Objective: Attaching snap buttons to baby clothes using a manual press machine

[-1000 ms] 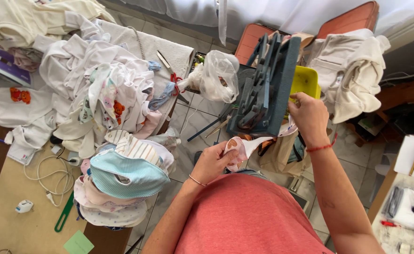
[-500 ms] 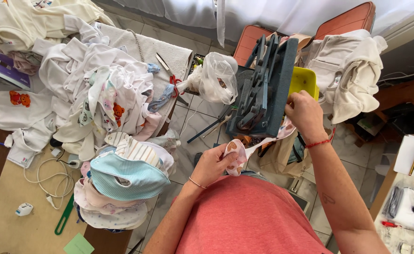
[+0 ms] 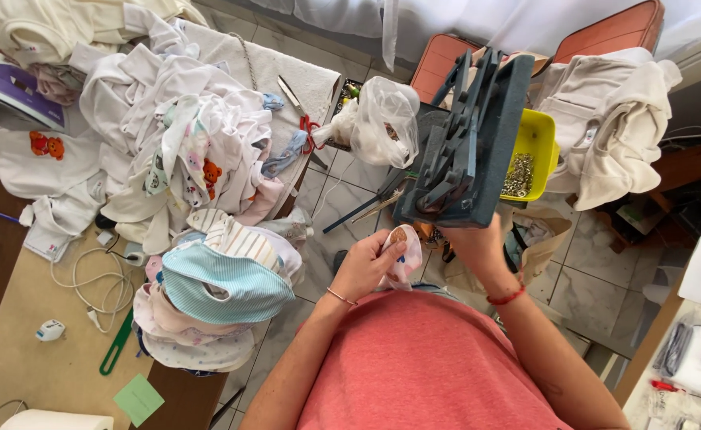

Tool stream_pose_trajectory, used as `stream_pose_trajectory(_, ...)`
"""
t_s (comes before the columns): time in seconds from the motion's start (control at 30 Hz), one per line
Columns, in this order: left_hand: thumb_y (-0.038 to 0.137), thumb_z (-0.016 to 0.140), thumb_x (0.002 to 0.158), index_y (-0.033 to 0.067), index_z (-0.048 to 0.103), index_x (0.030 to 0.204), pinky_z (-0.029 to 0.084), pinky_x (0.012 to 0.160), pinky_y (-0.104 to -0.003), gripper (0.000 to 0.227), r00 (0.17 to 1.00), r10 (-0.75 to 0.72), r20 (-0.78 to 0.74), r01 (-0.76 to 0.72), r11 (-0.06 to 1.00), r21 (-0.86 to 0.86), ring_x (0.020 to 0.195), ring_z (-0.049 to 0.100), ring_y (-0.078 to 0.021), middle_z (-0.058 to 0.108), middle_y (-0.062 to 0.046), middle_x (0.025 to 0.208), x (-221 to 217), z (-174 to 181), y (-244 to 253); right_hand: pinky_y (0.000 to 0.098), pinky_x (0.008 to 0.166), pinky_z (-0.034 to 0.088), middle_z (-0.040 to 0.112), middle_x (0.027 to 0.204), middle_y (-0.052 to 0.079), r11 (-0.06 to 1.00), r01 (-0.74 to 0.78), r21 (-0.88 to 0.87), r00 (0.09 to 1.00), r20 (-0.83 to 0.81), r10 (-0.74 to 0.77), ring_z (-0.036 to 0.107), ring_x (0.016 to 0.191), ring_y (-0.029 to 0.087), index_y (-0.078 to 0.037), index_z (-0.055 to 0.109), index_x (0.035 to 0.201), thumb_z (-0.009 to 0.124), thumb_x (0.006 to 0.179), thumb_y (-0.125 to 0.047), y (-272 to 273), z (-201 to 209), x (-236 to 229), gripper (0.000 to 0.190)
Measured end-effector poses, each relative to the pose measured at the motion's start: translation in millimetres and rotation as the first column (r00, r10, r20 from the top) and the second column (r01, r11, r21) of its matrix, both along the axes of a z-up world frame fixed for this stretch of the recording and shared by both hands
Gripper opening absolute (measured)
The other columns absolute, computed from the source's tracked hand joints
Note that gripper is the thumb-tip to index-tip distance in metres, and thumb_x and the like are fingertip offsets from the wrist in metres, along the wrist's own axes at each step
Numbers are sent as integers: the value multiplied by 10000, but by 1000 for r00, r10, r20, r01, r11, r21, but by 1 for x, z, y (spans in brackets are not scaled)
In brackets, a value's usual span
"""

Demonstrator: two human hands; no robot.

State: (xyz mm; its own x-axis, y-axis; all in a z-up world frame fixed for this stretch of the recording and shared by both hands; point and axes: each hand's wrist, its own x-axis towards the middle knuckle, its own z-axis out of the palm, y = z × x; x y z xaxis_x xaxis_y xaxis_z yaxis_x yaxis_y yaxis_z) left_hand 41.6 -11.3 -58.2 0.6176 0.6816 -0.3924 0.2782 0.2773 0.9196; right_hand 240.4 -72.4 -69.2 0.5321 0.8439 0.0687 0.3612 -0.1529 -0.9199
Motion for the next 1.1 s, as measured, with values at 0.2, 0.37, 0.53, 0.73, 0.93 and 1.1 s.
stream_pose_trajectory(0.2, 318, 564, 835, 139, 609, 779, 440, 594, -262, 193, 997, 73, -35, -72, 997, 19, 601, 498, -115, 536, -48, 545, -2, -8, 0, 403, 703, 427, 584, 776, 93, 978, -181, -108, 923, 325, 207, 564, 758, 268, -92, 604, 829, 634, 761, -59, 21, 21, -31, 81)
stream_pose_trajectory(0.37, 300, 572, 828, 120, 600, 773, 423, 591, -254, 191, 995, 93, -23, -93, 996, -3, 600, 500, -127, 527, -66, 521, -2, 7, 1, 412, 703, 441, 606, 883, 106, 990, -140, 24, 989, 42, 139, 581, 854, 284, -96, 583, 915, 650, 777, -73, 19, 23, -44, 156)
stream_pose_trajectory(0.53, 309, 572, 826, 139, 608, 814, 430, 595, -265, 174, 996, 88, -21, -88, 996, 2, 600, 511, -133, 530, -71, 524, -2, 0, 2, 396, 618, 494, 628, 845, 88, 986, -158, 52, 987, 18, 157, 611, 747, 264, -128, 624, 902, 709, 736, -127, 22, 8, -35, 186)
stream_pose_trajectory(0.73, 320, 551, 841, 142, 611, 823, 438, 617, -272, 189, 996, 84, -13, -84, 996, -9, 606, 525, -139, 544, -71, 520, 1, 2, 1, 383, 534, 410, 588, 688, 32, 980, -175, -97, 966, 175, 190, 566, 592, 197, -143, 582, 810, 633, 791, -128, 3, 3, -26, 56)
stream_pose_trajectory(0.93, 350, 475, 864, 175, 598, 857, 451, 654, -320, 214, 998, 25, -58, -24, 1000, 19, 622, 564, -210, 570, -80, 534, 6, 59, 6, 224, 535, 375, 585, 611, 30, 976, -146, -159, 915, -398, 72, 458, 572, 72, -74, 675, 706, 637, 798, -185, 11, 72, -57, 149)
stream_pose_trajectory(1.1, 339, 456, 865, 169, 589, 880, 437, 655, -367, 216, 994, 45, -96, -34, 993, 113, 644, 571, -263, 578, -124, 567, 18, 37, 21, 483, 648, 423, 581, 989, 181, 968, -126, -217, 963, -260, 67, 570, 825, 320, -33, 521, 1137, 548, 844, -162, -2, -24, -22, 321)
